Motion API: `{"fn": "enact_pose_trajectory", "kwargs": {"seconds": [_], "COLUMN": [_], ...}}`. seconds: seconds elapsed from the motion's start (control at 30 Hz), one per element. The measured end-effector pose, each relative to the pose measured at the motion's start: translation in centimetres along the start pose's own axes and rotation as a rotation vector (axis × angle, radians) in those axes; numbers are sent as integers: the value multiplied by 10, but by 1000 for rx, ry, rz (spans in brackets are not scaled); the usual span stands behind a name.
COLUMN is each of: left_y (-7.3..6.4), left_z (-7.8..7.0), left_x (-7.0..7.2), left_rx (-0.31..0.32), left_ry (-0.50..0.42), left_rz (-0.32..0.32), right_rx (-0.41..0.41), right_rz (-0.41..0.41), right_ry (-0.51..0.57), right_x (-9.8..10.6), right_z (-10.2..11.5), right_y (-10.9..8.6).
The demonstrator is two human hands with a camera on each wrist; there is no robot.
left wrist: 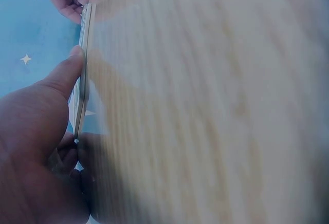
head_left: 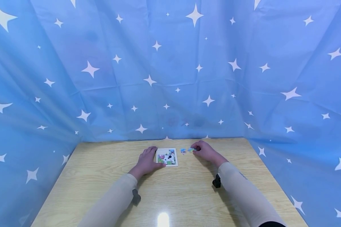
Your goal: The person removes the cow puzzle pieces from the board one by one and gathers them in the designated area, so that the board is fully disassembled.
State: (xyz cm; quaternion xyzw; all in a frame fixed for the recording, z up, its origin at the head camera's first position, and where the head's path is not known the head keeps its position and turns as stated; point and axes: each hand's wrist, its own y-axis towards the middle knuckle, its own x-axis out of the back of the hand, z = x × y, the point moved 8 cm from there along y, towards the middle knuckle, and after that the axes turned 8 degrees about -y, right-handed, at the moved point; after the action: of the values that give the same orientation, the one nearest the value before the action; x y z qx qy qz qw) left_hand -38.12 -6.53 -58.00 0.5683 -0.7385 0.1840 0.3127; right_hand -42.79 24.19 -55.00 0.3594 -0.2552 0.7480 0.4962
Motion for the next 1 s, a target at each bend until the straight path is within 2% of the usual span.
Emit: {"fn": "enact_pose_trajectory", "kwargs": {"seconds": [0.53,0.73,1.0], "left_y": [-1,-2,-4], "left_z": [-5,-5,-11], "left_x": [1,0,3], "left_rx": [-11,4,-3], "left_ry": [35,42,40], "left_rz": [3,7,8], "right_rx": [-11,-1,-34], "right_rz": [-8,-22,-30], "right_ry": [29,21,21], "right_x": [0,0,5], "right_z": [-4,-5,1], "right_y": [-3,-2,-5]}}
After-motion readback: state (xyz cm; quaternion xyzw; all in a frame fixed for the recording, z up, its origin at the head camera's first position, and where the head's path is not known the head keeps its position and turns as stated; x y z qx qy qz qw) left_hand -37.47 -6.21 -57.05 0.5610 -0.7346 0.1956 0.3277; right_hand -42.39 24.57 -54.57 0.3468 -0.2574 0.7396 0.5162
